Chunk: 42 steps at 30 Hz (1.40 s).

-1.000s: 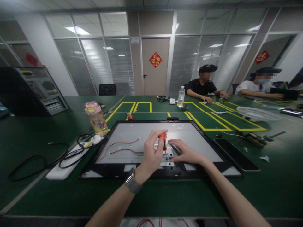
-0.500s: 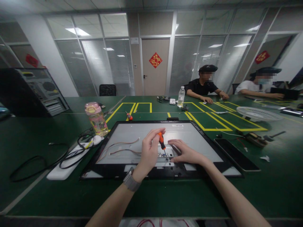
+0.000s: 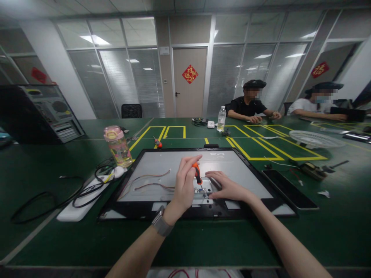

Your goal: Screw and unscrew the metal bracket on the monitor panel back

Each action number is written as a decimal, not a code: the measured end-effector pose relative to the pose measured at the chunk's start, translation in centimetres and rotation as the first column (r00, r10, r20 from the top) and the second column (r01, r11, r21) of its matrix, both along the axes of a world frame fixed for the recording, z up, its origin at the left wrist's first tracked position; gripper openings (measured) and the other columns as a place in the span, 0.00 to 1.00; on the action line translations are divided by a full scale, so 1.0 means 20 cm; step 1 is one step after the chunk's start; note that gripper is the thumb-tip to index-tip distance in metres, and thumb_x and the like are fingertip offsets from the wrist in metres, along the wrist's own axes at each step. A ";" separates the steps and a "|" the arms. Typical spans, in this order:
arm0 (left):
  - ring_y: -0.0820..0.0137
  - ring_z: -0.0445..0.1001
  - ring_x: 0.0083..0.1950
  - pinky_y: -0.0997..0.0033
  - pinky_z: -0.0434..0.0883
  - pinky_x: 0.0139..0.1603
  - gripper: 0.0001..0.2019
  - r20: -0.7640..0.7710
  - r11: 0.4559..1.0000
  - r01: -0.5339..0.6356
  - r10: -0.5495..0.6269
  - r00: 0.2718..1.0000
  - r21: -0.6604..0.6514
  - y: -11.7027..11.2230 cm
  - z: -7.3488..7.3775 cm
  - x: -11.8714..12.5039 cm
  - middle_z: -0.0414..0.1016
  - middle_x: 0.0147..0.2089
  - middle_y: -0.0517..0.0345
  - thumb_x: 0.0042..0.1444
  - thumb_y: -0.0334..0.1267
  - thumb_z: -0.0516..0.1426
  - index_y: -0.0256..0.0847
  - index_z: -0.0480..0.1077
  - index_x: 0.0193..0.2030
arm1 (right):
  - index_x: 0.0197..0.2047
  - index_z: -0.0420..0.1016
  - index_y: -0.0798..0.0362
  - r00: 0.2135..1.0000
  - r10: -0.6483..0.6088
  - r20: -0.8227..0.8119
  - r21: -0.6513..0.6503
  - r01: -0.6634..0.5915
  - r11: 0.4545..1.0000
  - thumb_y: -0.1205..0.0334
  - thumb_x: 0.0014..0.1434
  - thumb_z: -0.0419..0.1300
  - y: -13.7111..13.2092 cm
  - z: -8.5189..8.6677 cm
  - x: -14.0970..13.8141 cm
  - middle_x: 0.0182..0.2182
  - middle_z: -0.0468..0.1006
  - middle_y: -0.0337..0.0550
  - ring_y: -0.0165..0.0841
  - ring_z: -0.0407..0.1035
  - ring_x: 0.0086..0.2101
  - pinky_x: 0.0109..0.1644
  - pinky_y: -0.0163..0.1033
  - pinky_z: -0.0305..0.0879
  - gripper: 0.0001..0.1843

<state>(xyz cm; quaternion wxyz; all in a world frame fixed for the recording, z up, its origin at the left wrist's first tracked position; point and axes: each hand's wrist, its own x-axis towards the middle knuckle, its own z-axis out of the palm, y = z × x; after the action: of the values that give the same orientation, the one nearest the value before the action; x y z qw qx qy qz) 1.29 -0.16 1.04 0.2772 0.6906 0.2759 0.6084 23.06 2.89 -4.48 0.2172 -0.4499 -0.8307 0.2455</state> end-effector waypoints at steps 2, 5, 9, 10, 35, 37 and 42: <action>0.68 0.71 0.48 0.66 0.69 0.51 0.18 -0.001 1.000 0.006 -0.006 1.000 0.000 0.00 0.00 0.00 0.71 0.46 0.54 0.68 0.33 0.44 0.44 0.70 0.57 | 0.61 0.66 0.51 1.000 -0.001 -0.003 -0.004 0.001 1.000 0.43 0.49 0.70 0.00 0.00 0.00 0.61 0.64 0.52 0.49 0.54 0.62 0.68 0.56 0.52 0.41; 0.69 0.71 0.43 0.67 0.70 0.48 0.14 -0.019 0.999 -0.026 0.027 0.999 0.021 0.00 0.00 0.01 0.72 0.42 0.55 0.66 0.34 0.50 0.44 0.70 0.56 | 0.61 0.66 0.49 1.000 0.004 -0.010 -0.012 -0.004 1.000 0.44 0.49 0.70 -0.01 0.01 0.00 0.61 0.64 0.51 0.49 0.55 0.62 0.67 0.57 0.52 0.40; 0.70 0.70 0.40 0.68 0.70 0.46 0.08 -0.042 0.986 -0.129 0.134 0.990 0.107 0.00 0.00 0.01 0.67 0.39 0.57 0.61 0.36 0.58 0.45 0.76 0.45 | 0.63 0.64 0.49 1.000 0.007 -0.013 -0.002 -0.008 1.000 0.46 0.49 0.70 -0.01 0.01 0.00 0.61 0.64 0.52 0.49 0.55 0.62 0.67 0.57 0.52 0.41; 0.69 0.70 0.41 0.67 0.70 0.46 0.08 -0.047 0.982 -0.148 0.154 0.987 0.115 -0.01 0.00 0.01 0.66 0.40 0.57 0.61 0.36 0.58 0.45 0.77 0.45 | 0.63 0.64 0.49 1.000 0.006 -0.012 -0.001 -0.006 1.000 0.46 0.49 0.70 -0.01 0.01 0.00 0.61 0.64 0.52 0.49 0.55 0.62 0.67 0.57 0.52 0.41; 0.69 0.73 0.43 0.68 0.71 0.47 0.10 -0.026 0.991 -0.083 0.087 0.996 0.106 -0.02 0.01 0.02 0.74 0.41 0.56 0.62 0.32 0.56 0.44 0.76 0.48 | 0.62 0.65 0.48 1.000 0.009 -0.007 0.007 -0.008 1.000 0.45 0.49 0.70 -0.01 0.01 0.00 0.61 0.65 0.51 0.49 0.55 0.62 0.67 0.57 0.53 0.40; 0.70 0.72 0.40 0.69 0.71 0.45 0.09 -0.024 0.983 -0.133 0.137 0.990 0.128 -0.02 0.01 0.02 0.70 0.37 0.58 0.60 0.33 0.59 0.44 0.77 0.45 | 0.62 0.65 0.49 1.000 0.011 -0.012 0.010 -0.010 1.000 0.45 0.49 0.70 -0.01 0.01 0.00 0.61 0.64 0.51 0.49 0.55 0.62 0.67 0.56 0.53 0.41; 0.66 0.72 0.51 0.65 0.70 0.52 0.16 -0.024 0.993 -0.064 0.067 0.997 0.100 -0.03 0.00 0.02 0.72 0.50 0.52 0.67 0.33 0.49 0.45 0.74 0.54 | 0.62 0.65 0.49 1.000 0.006 -0.012 0.005 -0.006 1.000 0.45 0.49 0.70 -0.01 0.01 0.00 0.61 0.65 0.52 0.50 0.56 0.61 0.67 0.57 0.53 0.40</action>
<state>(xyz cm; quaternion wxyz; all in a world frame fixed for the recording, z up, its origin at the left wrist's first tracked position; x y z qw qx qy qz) 1.63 -0.74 1.06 0.2188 0.7023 0.2716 0.6205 22.97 2.72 -4.33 0.2226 -0.4456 -0.8313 0.2468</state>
